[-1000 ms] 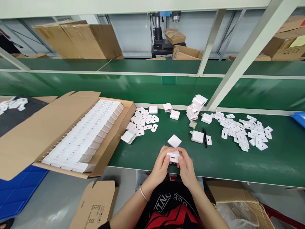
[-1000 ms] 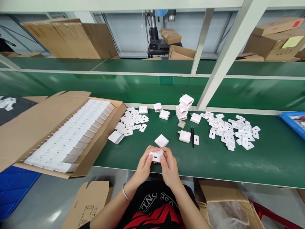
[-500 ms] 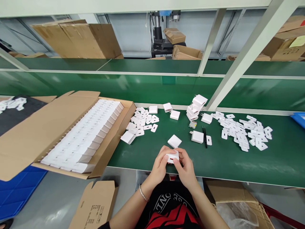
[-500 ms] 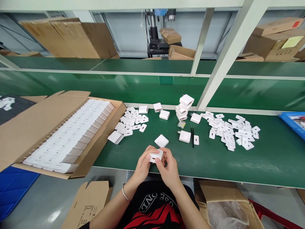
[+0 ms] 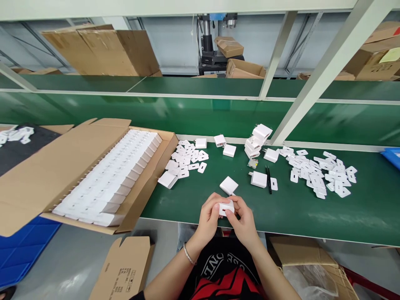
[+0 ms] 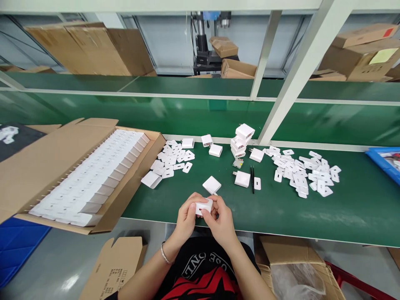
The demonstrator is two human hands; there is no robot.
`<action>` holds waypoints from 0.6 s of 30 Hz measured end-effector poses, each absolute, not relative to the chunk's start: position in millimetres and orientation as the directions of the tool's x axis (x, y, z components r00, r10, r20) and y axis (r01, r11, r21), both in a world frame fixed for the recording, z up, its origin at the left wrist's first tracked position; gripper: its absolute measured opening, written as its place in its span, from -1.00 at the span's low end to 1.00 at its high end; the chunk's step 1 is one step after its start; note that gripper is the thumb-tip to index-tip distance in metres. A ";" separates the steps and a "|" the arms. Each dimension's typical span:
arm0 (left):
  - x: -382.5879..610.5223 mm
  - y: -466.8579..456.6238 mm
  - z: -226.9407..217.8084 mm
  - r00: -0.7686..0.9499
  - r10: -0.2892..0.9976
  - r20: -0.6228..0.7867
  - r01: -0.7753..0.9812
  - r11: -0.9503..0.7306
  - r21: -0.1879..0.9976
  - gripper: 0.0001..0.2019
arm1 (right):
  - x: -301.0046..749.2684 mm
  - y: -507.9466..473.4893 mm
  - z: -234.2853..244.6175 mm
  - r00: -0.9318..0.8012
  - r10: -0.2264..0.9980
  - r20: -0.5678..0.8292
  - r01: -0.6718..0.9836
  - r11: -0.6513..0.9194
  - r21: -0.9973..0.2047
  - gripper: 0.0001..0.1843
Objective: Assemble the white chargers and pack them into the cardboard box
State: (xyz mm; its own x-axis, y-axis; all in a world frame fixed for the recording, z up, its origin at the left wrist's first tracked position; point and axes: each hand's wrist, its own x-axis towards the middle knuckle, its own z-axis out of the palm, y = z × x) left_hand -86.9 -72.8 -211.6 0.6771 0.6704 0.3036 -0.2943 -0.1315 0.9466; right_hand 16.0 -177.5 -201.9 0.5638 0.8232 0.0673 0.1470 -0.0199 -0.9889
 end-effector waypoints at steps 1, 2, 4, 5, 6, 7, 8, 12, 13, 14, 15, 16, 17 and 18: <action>-86.9 -73.1 -211.4 0.676 0.670 0.308 -0.290 -0.143 0.946 -0.60 | 15.9 -177.7 -201.4 0.563 0.824 0.064 0.141 -0.019 -0.990 -0.67; -86.9 -73.1 -211.1 0.676 0.668 0.311 -0.284 -0.154 0.946 -0.60 | 15.6 -177.8 -200.9 0.565 0.823 0.065 0.134 -0.014 -0.991 -0.67; -87.2 -73.0 -210.4 0.681 0.664 0.308 -0.266 -0.168 0.949 -0.59 | 14.8 -177.9 -200.6 0.576 0.814 0.067 0.128 -0.008 -0.992 -0.67; -87.5 -72.8 -210.0 0.687 0.662 0.301 -0.254 -0.170 0.952 -0.59 | 14.4 -177.8 -200.6 0.584 0.809 0.068 0.129 -0.009 -0.992 -0.66; -87.9 -72.8 -209.6 0.693 0.658 0.294 -0.245 -0.168 0.955 -0.58 | 13.9 -177.6 -200.8 0.592 0.803 0.070 0.131 -0.011 -0.991 -0.65; -88.4 -72.8 -209.3 0.701 0.654 0.285 -0.237 -0.164 0.958 -0.57 | 13.6 -177.2 -200.9 0.598 0.798 0.070 0.134 -0.013 -0.991 -0.64; -89.0 -73.0 -209.1 0.709 0.648 0.278 -0.231 -0.159 0.960 -0.56 | 13.4 -176.6 -200.9 0.604 0.794 0.072 0.136 -0.014 -0.991 -0.63; -91.6 -74.2 -209.3 0.754 0.593 0.284 -0.229 -0.169 0.959 -0.55 | 13.8 -174.4 -198.1 0.620 0.779 0.094 0.130 0.016 -0.991 -0.64; -92.1 -74.4 -209.5 0.764 0.575 0.291 -0.226 -0.185 0.957 -0.58 | 14.0 -174.1 -197.0 0.622 0.776 0.104 0.125 0.032 -0.992 -0.64; -92.4 -74.4 -209.7 0.770 0.561 0.304 -0.226 -0.205 0.952 -0.61 | 14.2 -174.0 -196.0 0.624 0.773 0.113 0.121 0.048 -0.992 -0.64; -92.5 -74.3 -210.0 0.771 0.552 0.318 -0.229 -0.227 0.947 -0.64 | 14.3 -174.1 -195.4 0.626 0.770 0.120 0.119 0.058 -0.991 -0.64; -92.5 -74.2 -210.4 0.768 0.547 0.333 -0.234 -0.245 0.941 -0.66 | 14.3 -174.4 -195.1 0.627 0.769 0.125 0.121 0.062 -0.991 -0.64; -92.4 -74.0 -210.7 0.761 0.546 0.349 -0.242 -0.261 0.935 -0.67 | 14.1 -174.9 -195.3 0.628 0.768 0.127 0.128 0.058 -0.990 -0.65; -92.3 -73.8 -211.0 0.753 0.547 0.365 -0.251 -0.273 0.929 -0.68 | 13.8 -175.4 -195.9 0.630 0.766 0.127 0.140 0.050 -0.989 -0.65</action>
